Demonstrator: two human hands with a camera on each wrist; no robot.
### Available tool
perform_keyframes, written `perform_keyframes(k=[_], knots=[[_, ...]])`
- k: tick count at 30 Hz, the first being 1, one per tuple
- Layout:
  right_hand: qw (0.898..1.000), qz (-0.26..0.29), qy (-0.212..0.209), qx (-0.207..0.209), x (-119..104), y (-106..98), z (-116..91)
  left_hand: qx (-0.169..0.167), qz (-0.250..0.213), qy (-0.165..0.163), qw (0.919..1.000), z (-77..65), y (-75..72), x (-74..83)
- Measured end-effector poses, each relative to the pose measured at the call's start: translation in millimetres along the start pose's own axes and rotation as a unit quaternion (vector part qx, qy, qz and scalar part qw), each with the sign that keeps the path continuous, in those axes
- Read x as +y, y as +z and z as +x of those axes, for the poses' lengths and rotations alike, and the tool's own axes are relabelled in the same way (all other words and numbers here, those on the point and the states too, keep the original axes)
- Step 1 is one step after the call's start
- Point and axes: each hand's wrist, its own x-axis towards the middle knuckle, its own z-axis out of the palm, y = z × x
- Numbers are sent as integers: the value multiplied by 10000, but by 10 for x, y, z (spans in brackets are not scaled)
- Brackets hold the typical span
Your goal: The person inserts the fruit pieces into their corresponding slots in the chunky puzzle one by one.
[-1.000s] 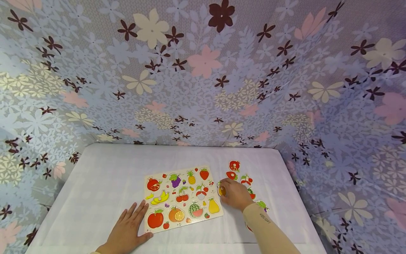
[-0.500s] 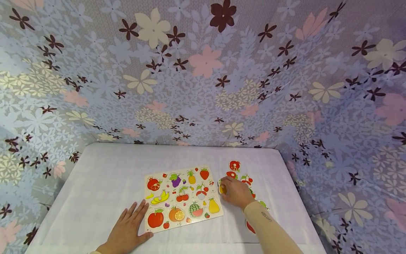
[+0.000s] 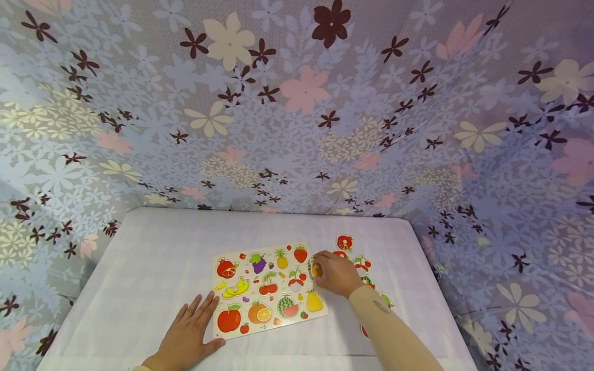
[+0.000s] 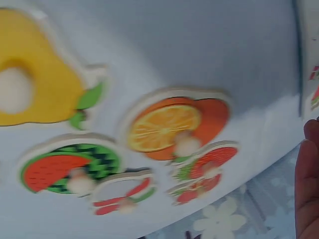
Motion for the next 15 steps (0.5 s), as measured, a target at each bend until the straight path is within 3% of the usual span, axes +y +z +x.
perform_keyframes(k=[15], knots=[[9992,180,-307,-162,-303,55,391,33,52,12,10000,19,68,-74]])
